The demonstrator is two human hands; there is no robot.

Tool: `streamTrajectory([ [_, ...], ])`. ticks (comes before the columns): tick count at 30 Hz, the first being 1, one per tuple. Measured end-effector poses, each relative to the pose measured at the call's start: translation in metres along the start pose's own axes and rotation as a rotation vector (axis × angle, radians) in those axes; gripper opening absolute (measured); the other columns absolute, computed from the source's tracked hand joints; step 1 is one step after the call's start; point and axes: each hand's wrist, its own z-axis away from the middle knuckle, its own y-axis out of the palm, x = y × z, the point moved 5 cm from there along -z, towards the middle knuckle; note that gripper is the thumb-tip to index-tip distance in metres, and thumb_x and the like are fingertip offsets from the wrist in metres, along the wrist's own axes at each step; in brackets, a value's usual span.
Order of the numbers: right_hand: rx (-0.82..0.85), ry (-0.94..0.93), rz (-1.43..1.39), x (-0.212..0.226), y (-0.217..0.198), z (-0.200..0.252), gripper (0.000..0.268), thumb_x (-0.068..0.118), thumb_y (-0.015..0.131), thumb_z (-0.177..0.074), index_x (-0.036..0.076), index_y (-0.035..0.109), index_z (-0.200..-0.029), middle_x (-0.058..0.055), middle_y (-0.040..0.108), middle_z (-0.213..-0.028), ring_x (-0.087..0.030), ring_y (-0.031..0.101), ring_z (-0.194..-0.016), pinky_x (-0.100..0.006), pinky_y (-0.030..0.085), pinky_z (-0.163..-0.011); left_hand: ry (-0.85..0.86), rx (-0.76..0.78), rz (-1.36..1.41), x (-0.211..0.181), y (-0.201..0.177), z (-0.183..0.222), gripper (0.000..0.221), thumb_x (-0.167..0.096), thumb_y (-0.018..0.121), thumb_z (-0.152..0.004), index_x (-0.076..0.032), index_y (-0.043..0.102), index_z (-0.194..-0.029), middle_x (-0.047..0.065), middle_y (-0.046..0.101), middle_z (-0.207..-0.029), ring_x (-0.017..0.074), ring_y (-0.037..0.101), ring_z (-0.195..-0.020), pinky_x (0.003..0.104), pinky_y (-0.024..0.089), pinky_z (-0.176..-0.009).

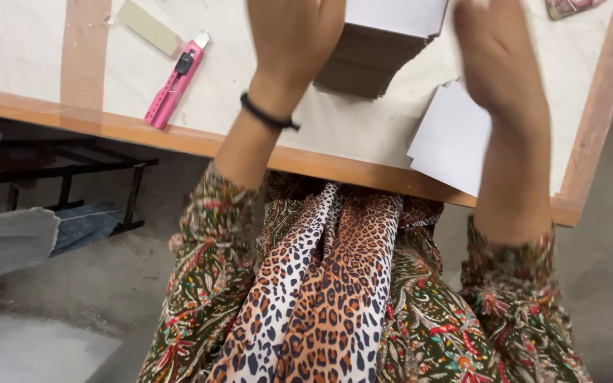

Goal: Repeatedly folding sheets of white paper and stacking them into a box.

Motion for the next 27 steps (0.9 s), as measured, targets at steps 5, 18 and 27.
streamTrajectory([
  [5,-0.432,0.243,0.377,-0.08,-0.034,0.13,0.076,0.044,0.058,-0.113,-0.009,0.034,-0.162,-0.03,0.024,-0.172,-0.047,0.016,-0.162,-0.053,0.017,-0.134,0.02,-0.005,0.653,-0.112,-0.017,0.091,0.042,-0.024,0.058,-0.107,-0.009,0.056,-0.146,0.013,0.064,-0.14,0.0275,0.06,-0.136,0.04,0.044,-0.119],
  [18,-0.54,0.183,0.045,-0.069,-0.018,0.192,0.066,0.034,0.055,-0.114,-0.011,0.039,-0.161,-0.034,0.02,-0.172,-0.048,0.011,-0.163,-0.057,0.009,-0.132,-0.023,0.359,0.563,-0.159,0.003,0.086,0.085,-0.043,0.052,-0.109,0.001,0.007,-0.166,0.035,0.022,-0.172,0.0515,0.02,-0.161,0.06,0.019,-0.13],
  [27,-0.519,0.287,0.116,-0.081,-0.019,0.168,0.045,0.018,0.064,-0.101,-0.009,0.056,-0.136,-0.028,0.062,-0.136,-0.039,0.054,-0.134,-0.042,0.039,-0.116,-0.3,0.683,0.577,-0.148,0.082,0.073,0.077,-0.025,0.049,-0.104,-0.004,0.006,-0.164,0.022,0.064,-0.141,0.0413,0.074,-0.094,0.044,0.057,-0.079],
])
